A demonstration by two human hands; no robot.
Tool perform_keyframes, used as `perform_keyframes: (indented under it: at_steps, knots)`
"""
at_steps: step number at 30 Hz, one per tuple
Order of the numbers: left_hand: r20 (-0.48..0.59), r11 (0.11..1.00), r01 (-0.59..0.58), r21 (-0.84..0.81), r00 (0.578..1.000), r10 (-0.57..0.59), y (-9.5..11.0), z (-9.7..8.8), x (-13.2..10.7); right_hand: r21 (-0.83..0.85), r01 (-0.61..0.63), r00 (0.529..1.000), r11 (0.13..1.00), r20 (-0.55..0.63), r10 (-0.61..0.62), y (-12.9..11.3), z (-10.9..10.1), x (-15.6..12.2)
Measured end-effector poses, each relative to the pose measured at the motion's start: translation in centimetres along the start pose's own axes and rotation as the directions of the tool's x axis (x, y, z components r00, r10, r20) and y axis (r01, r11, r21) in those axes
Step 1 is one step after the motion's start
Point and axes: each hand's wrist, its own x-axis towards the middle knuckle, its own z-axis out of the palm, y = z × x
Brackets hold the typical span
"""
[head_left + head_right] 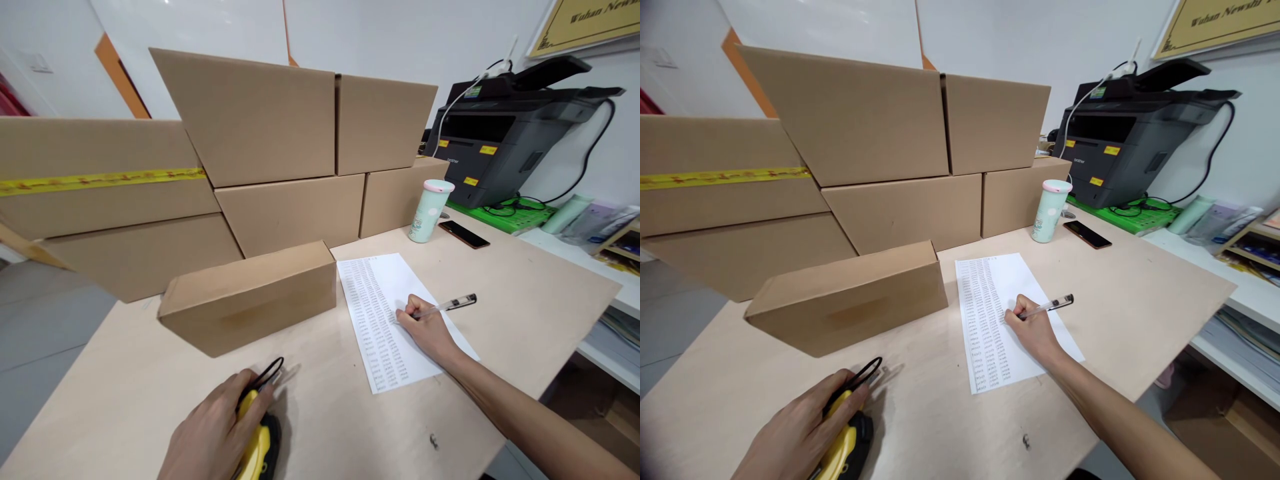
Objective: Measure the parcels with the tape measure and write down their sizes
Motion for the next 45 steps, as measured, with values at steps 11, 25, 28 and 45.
perform_keyframes:
  at_steps: [11,25,28,45]
  knots:
    - [0.004,1.000,0.014,0.006,1.000,-0.014,-0.19,0.12,0.09,-0.001,0.008,1.000,1.000,-0.010,-0.009,0.31,0.01,0.10]
    - [0.023,1.000,0.015,0.007,1.000,-0.016,-0.21,0.11,0.01,-0.014,0.011,1.000,1.000,-0.010,-0.011,0.27,-0.06,0.08]
    - [0.022,1.000,0.012,-0.003,1.000,-0.012,-0.24,0.13,0.04,-0.004,0.009,1.000,1.000,-0.013,-0.009,0.30,-0.05,0.07]
    - [0.000,1.000,0.017,-0.005,1.000,-0.017,-0.41,0.23,0.10,-0.019,0.001,0.999,1.000,-0.040,-0.002,0.60,0.02,0.31]
